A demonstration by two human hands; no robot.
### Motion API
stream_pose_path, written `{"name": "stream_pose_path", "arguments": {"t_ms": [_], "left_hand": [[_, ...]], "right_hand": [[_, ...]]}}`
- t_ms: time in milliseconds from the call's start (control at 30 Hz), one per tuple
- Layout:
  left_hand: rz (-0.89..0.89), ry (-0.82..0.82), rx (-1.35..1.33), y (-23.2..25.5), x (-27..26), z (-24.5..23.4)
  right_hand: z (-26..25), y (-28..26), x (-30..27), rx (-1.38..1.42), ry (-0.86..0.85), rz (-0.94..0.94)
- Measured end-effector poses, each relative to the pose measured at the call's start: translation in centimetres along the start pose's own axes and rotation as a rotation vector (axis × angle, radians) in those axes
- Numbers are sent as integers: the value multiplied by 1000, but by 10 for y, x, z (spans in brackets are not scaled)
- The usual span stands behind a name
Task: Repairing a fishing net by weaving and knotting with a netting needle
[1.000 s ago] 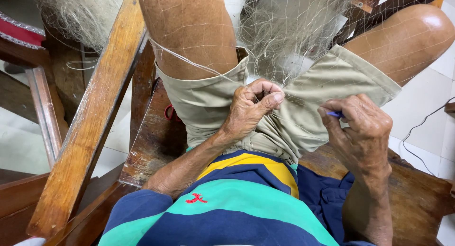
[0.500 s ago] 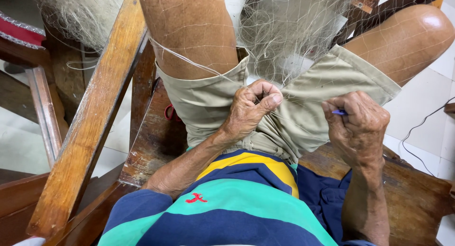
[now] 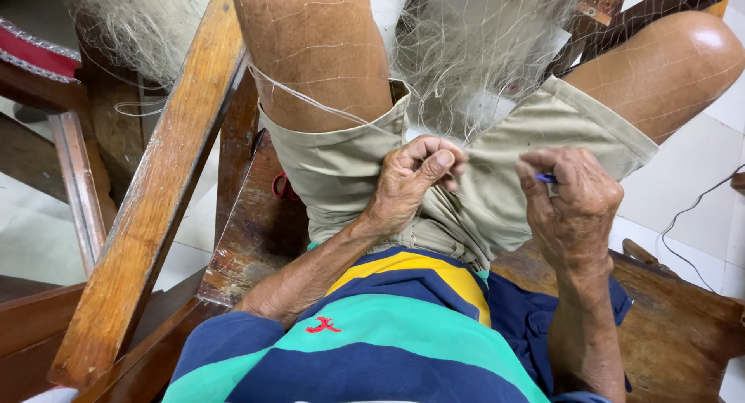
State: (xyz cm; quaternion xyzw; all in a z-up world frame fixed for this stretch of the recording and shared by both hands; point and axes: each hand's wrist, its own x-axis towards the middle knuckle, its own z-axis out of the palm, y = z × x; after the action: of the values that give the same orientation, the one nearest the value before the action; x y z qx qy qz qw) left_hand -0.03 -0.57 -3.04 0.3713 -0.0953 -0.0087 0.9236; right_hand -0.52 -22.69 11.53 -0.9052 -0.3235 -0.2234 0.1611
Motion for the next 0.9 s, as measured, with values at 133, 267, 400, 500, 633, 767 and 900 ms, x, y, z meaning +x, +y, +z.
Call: {"name": "stream_pose_path", "arguments": {"t_ms": [133,267,400,500,633,767,900], "left_hand": [[21,0,-144,-1,-13,0],[-18,72,-365,-1,-18,-3],[-34,106,-370,-5,-16,-3],[-20,70,-308,-8,-19,-2],[-13,108,-143,-6,-28,2],[-55,127,85,2,-36,4],[-100,62,30,-6,-41,-1]], "right_hand": [[0,-6,3,105,25,9],[2,-1,-9,127,156,-19],[-3,-3,-13,177,211,-5],[-5,-6,-7,175,222,22],[-9,-9,-8,159,205,46],[-10,-2,-16,169,198,77],[-8,11,-26,225,204,143]]}}
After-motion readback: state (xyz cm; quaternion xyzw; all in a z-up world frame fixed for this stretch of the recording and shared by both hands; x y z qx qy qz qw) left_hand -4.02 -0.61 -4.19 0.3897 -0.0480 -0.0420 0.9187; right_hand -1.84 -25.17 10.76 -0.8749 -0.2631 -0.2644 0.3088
